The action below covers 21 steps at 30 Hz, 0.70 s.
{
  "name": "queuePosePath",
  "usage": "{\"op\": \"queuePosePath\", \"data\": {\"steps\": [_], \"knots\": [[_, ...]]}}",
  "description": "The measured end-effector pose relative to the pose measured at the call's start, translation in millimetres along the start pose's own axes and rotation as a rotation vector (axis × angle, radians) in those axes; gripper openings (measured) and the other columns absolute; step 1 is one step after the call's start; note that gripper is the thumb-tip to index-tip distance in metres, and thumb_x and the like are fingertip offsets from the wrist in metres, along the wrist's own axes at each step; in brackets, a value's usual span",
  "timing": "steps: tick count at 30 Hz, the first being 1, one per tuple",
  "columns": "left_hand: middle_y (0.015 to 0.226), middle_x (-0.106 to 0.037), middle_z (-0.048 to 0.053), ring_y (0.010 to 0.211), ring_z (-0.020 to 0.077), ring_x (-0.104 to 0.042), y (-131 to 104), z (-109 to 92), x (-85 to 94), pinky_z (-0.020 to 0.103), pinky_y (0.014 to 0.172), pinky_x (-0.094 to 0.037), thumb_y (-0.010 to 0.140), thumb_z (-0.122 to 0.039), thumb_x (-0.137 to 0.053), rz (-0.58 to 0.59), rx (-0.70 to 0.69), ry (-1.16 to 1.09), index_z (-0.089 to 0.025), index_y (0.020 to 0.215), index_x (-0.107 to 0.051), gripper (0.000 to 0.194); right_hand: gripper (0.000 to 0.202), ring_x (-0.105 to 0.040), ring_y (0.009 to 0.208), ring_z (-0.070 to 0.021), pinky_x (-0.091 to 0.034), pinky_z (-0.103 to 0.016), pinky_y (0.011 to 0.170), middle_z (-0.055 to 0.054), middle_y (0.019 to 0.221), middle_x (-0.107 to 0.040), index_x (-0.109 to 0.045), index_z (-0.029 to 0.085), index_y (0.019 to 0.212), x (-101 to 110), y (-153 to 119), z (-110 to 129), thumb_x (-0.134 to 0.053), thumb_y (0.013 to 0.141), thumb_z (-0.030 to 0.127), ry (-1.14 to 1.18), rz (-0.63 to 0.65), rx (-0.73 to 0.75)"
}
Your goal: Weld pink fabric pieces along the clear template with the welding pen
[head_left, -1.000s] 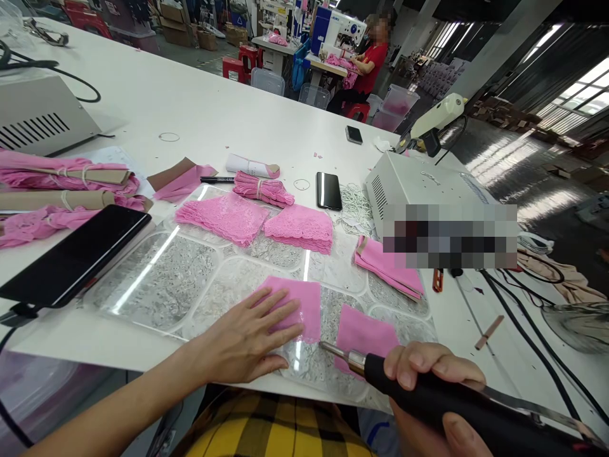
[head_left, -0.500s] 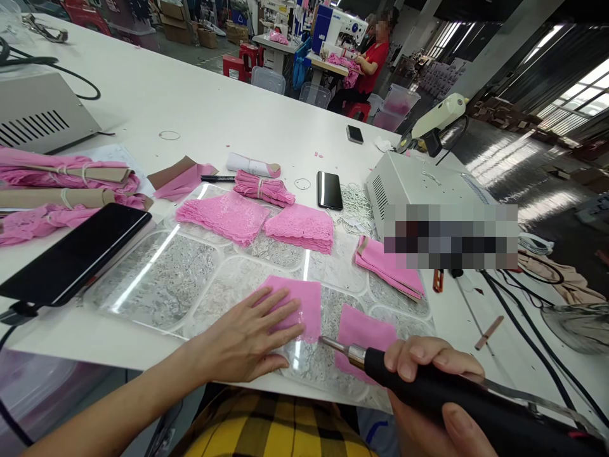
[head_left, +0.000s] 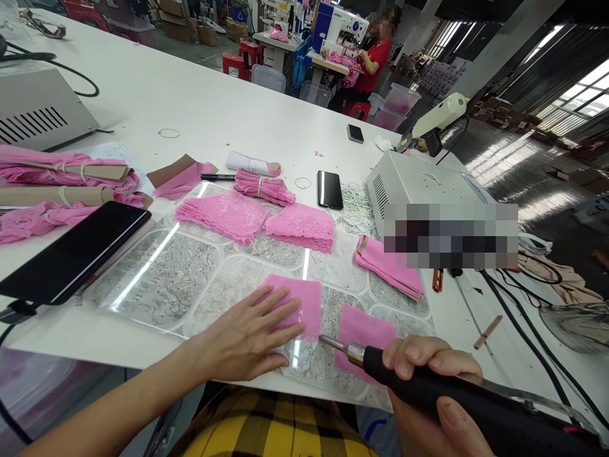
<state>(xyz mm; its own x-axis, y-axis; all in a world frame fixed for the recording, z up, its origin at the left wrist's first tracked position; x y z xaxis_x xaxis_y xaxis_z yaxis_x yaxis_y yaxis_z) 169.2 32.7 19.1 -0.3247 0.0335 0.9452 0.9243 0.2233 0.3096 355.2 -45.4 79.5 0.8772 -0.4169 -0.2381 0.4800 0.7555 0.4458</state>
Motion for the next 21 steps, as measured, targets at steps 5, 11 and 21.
{"op": "queuePosePath", "data": {"steps": [5,11,21], "knots": [[0.140,-0.052,0.011,0.136,0.0314,-0.040,1,0,1.1,0.049,0.113,-0.028,0.094,-0.047,-0.051,-0.011,0.001,-0.025,-0.023,0.135,-0.050,0.048,0.012,-0.052,0.066,-0.0144,-0.048,-0.035,0.062,-0.001,0.080,-0.054,-0.058,0.021,0.091,1,1,-1,-0.053,0.081,0.024,-0.004,0.008,-0.015],[0.136,-0.056,0.010,0.133,0.0284,-0.044,-6,7,16.7,0.045,0.112,-0.031,0.095,-0.026,-0.047,-0.091,0.036,-0.123,-0.019,0.132,-0.053,0.038,0.014,-0.051,0.065,-0.0137,-0.047,-0.034,0.063,-0.001,0.080,-0.053,-0.058,0.021,0.090,1,4,0,-0.054,0.078,0.026,-0.003,-0.039,-0.022],[0.141,-0.053,0.003,0.137,0.0251,-0.041,-35,35,14.9,0.046,0.114,-0.029,0.074,0.005,-0.046,0.103,0.124,-0.197,-0.022,0.116,-0.064,0.053,0.017,-0.052,0.067,-0.0158,-0.051,-0.036,0.063,-0.002,0.083,-0.057,-0.062,0.022,0.092,5,4,-12,-0.058,0.076,0.028,-0.002,-0.049,-0.020]]}}
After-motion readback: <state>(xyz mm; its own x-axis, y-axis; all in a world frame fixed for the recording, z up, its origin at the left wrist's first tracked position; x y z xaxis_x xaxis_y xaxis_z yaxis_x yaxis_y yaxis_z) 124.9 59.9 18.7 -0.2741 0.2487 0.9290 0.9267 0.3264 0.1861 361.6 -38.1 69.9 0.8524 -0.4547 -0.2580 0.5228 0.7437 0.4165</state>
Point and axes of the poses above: each hand's wrist, its own y-axis towards the middle knuckle, its own x-axis out of the back of the hand, z = x × y, the point moved 9 cm from there along y, towards the middle knuckle
